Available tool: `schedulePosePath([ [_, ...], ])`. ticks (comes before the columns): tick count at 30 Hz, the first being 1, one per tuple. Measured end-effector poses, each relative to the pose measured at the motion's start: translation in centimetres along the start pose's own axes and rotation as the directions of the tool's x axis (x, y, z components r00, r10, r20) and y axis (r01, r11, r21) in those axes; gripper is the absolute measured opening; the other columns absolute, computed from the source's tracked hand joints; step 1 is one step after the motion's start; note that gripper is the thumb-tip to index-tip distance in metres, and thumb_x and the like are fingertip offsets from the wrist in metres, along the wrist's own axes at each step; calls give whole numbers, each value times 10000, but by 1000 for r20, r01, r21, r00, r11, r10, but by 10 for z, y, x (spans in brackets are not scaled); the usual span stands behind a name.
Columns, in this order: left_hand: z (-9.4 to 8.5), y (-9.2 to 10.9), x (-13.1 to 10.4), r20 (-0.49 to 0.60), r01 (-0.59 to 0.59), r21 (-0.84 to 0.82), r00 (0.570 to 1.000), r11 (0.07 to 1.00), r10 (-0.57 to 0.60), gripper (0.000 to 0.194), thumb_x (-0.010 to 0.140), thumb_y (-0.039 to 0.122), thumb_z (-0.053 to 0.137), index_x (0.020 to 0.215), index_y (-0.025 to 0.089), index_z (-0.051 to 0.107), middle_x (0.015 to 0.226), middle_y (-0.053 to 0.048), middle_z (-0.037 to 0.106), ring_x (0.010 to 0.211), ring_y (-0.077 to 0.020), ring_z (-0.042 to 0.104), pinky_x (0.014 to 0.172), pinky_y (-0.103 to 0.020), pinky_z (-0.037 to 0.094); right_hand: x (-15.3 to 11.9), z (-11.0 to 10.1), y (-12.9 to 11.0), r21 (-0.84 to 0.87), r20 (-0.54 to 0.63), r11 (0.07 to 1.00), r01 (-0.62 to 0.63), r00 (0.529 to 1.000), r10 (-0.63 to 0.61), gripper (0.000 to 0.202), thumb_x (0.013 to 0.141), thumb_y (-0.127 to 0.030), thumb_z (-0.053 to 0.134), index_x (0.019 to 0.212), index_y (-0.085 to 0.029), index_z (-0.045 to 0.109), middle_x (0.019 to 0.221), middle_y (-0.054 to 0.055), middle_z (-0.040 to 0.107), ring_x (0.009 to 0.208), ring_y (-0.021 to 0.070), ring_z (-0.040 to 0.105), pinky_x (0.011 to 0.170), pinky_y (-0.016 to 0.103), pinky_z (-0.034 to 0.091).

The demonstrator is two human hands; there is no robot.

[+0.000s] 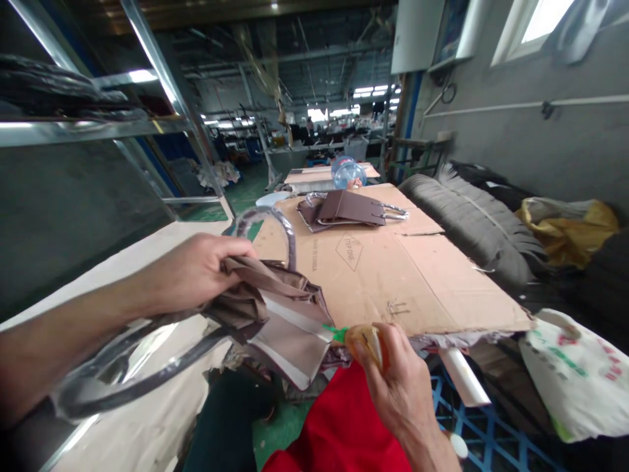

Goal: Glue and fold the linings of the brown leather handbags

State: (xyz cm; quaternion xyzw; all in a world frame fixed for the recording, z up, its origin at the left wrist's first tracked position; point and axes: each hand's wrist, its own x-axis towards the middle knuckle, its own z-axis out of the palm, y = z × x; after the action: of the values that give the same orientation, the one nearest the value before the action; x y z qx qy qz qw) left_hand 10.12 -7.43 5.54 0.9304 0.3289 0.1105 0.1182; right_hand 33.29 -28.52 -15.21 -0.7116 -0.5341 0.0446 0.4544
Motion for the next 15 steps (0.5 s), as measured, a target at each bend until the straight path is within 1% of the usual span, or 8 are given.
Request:
schedulePosePath([
  [2, 16, 0, -3, -35, -27, -7, 999, 1000, 26, 285, 675, -5, 590, 764, 220, 741, 704, 48, 714, 705, -145, 648, 640, -259, 386, 0, 0, 1, 15, 9, 999, -39, 999, 39, 280, 1019, -529, 545, 1075, -266, 624, 941, 20, 698, 816, 223, 674, 673, 306, 486],
  [4, 26, 0, -8, -91, -52, 31, 994, 998, 55, 293, 683, -6, 570, 778, 215, 737, 747, 15, 717, 748, -178, 642, 662, -281, 391, -2, 0, 2, 62, 15, 993, -102, 995, 102, 297, 1013, -545, 548, 1053, -264, 636, 920, 10, 699, 804, 217, 663, 682, 303, 488],
  [7, 31, 1, -18, -123, -92, 78, 987, 993, 102, 312, 673, -22, 548, 794, 203, 727, 787, -10, 705, 804, -206, 635, 688, -294, 402, -6, -2, 8, 100, 4, 979, -175, 984, 176, 320, 988, -565, 576, 1025, -259, 662, 890, 3, 714, 784, 217, 655, 673, 296, 490],
  [10, 33, 1, -26, -137, -113, 70, 983, 991, 122, 333, 645, -47, 538, 793, 191, 718, 797, -7, 695, 816, -200, 636, 698, -286, 414, -9, -4, 13, 97, -9, 969, -229, 973, 231, 360, 962, -604, 591, 982, -254, 672, 845, -4, 712, 758, 217, 647, 652, 290, 482],
  [12, 36, 1, -30, -162, -128, 57, 977, 990, 135, 344, 635, -63, 532, 793, 183, 714, 798, -4, 690, 810, -192, 636, 695, -280, 416, -11, -4, 15, 118, 36, 954, -274, 962, 272, 397, 960, -632, 570, 943, -246, 658, 799, -9, 697, 725, 212, 632, 634, 289, 472],
  [15, 41, 0, -33, -200, -151, 49, 967, 987, 157, 332, 645, -76, 532, 779, 174, 703, 782, -2, 678, 794, -183, 631, 682, -273, 414, -10, -6, 15, 152, 123, 936, -316, 946, 300, 440, 958, -664, 547, 906, -236, 631, 764, -11, 687, 696, 205, 615, 611, 285, 464],
])
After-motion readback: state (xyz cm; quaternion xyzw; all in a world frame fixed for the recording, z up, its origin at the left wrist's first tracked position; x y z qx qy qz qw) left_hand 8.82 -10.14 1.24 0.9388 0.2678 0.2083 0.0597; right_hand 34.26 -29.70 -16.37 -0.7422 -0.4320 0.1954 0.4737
